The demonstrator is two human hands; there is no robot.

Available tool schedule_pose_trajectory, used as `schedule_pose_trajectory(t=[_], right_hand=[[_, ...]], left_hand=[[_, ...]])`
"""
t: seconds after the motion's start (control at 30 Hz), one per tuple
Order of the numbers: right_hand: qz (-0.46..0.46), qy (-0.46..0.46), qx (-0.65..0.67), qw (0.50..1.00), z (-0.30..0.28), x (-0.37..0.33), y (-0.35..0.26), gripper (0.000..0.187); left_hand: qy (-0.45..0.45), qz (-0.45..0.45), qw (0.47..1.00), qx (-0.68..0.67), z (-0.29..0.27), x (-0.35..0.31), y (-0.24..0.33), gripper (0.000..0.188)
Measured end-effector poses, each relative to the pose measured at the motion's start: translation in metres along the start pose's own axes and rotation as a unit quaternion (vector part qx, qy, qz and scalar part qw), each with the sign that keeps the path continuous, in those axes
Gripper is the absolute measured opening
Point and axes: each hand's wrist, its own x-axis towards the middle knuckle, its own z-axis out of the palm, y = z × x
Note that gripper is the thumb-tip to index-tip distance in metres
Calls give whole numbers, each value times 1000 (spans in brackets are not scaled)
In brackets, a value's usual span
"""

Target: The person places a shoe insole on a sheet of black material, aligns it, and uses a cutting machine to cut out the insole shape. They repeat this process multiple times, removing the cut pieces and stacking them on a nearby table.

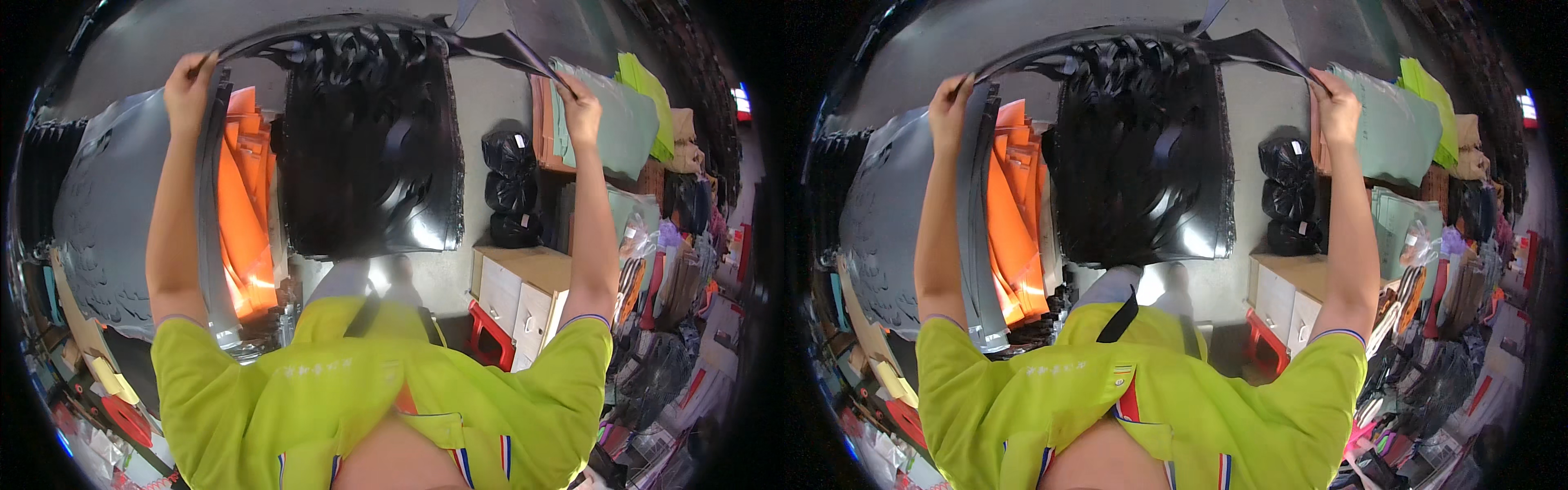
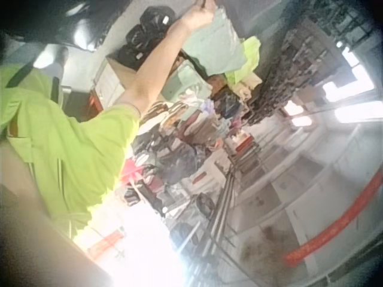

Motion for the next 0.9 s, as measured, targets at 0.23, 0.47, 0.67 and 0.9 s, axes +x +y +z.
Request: schedule_pose_trajectory(t=[0.23,0.47,0.67,0.9], right_hand=[[-35,-103,29,994,-19,-162,5,49],[148,-303,-35,941,75,-303,59,37],[148,-313,-29,938,66,-293,61,39],[74,-235,19,969,13,-281,55,53]], left_hand=[[-127,-20,988,79,-31,-208,-2,31],[-402,-85,899,154,23,-330,-93,25],[-384,-101,897,195,32,-317,-76,21],[-183,-108,969,124,-9,-307,-50,33]])
